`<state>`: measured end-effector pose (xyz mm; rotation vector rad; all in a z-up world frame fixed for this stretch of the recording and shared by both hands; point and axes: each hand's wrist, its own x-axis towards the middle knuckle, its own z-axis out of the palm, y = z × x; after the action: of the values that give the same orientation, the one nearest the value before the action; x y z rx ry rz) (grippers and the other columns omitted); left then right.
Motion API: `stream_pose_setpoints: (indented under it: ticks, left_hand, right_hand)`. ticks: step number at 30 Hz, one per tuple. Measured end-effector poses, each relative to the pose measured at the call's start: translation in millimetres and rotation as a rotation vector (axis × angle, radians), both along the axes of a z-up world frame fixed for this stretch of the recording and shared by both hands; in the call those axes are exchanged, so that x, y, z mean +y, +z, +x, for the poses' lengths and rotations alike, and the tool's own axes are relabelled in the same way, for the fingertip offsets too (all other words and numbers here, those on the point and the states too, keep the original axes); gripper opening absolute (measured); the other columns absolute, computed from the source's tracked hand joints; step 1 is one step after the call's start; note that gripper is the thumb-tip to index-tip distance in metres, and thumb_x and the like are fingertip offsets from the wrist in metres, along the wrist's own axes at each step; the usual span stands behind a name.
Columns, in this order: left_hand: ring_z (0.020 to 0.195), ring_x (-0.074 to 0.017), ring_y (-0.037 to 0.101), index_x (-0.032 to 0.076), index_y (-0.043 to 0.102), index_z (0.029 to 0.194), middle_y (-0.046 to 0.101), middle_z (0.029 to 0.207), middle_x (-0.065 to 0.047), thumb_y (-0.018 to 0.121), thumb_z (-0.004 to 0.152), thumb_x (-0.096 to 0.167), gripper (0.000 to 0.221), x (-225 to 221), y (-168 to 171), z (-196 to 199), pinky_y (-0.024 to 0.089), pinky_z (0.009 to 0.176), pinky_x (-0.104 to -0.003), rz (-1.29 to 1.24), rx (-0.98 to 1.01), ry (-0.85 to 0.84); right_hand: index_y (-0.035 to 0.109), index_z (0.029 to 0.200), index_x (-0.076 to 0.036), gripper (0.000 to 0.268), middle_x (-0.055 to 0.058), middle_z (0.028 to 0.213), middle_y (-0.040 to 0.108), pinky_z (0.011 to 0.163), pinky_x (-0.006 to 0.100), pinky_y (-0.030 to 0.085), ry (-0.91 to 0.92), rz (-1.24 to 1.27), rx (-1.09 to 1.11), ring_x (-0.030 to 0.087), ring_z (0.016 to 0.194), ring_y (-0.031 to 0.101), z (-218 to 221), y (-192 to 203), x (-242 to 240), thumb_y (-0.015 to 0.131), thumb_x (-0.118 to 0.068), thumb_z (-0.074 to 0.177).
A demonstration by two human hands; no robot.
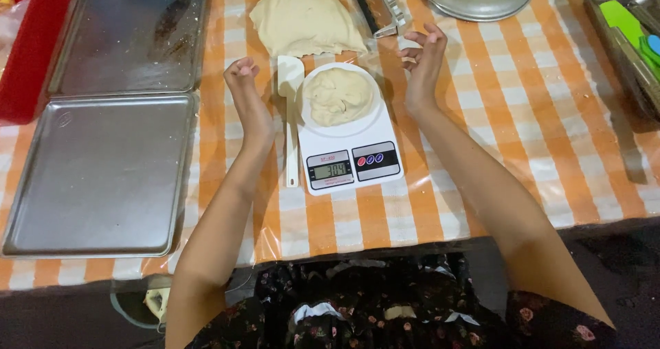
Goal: Kneading a large batch of dough, portioning it into smaller pieces by weight using a digital scale, rolling the pieces flat, and cutting them into shapes.
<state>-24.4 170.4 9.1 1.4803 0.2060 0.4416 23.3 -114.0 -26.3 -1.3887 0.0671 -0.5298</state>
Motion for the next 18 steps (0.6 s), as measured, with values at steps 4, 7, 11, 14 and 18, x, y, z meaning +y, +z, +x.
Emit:
stream_pose_setpoints:
  ticks: [4, 7, 11, 14, 18]
  left_hand:
    - [0.127, -0.0211, 0.056, 0.016, 0.048, 0.121, 0.053, 0.135, -0.005, 0.041, 0.087, 0.071, 0.066, 1.3, -1.2, -1.8, 0.036, 0.11, -0.046, 0.041, -0.015, -0.009]
    - [0.13, -0.0227, 0.056, 0.016, 0.048, 0.122, 0.053, 0.137, -0.006, 0.041, 0.086, 0.071, 0.066, 1.4, -2.1, -2.0, 0.037, 0.109, -0.047, 0.049, -0.013, -0.013]
    - [0.123, -0.0208, 0.057, 0.015, 0.049, 0.12, 0.053, 0.133, -0.005, 0.041, 0.085, 0.076, 0.071, 1.3, -2.8, -1.4, 0.037, 0.109, -0.047, 0.065, -0.025, -0.005]
    - [0.109, -0.0177, 0.057, 0.016, 0.051, 0.114, 0.055, 0.119, -0.003, 0.045, 0.09, 0.065, 0.056, 2.6, -7.3, 0.9, 0.04, 0.103, -0.04, 0.065, -0.081, -0.016]
    - [0.11, -0.0162, 0.056, 0.013, 0.056, 0.118, 0.06, 0.118, -0.003, 0.048, 0.104, 0.046, 0.037, 1.5, -3.4, -5.9, 0.044, 0.098, -0.032, 0.247, -0.3, -0.046]
  right_hand:
    - [0.046, 0.131, -0.017, 0.076, 0.0, 0.112, 0.068, 0.072, 0.025, 0.047, 0.001, 0.003, 0.014, 0.01, 0.082, 0.065, 0.7, 1.1, -0.2, 0.041, -0.078, 0.086]
    - [0.046, 0.13, -0.018, 0.072, 0.001, 0.113, 0.068, 0.072, 0.025, 0.047, 0.024, 0.026, 0.013, 0.01, 0.083, 0.065, 1.9, -1.1, -1.0, 0.044, -0.075, 0.087]
    - [0.047, 0.128, -0.017, 0.071, 0.0, 0.111, 0.069, 0.071, 0.024, 0.047, 0.018, 0.028, 0.012, 0.01, 0.081, 0.065, 1.2, 0.7, -0.2, 0.044, -0.075, 0.087]
    - [0.048, 0.127, -0.018, 0.069, 0.001, 0.11, 0.069, 0.07, 0.024, 0.047, 0.016, 0.028, 0.004, 0.01, 0.08, 0.065, 2.1, 0.1, -0.8, 0.045, -0.074, 0.087]
    - [0.051, 0.125, -0.016, 0.061, 0.0, 0.108, 0.07, 0.068, 0.024, 0.048, -0.001, 0.065, 0.035, 0.01, 0.08, 0.065, 0.2, 8.9, 1.3, 0.049, -0.066, 0.09]
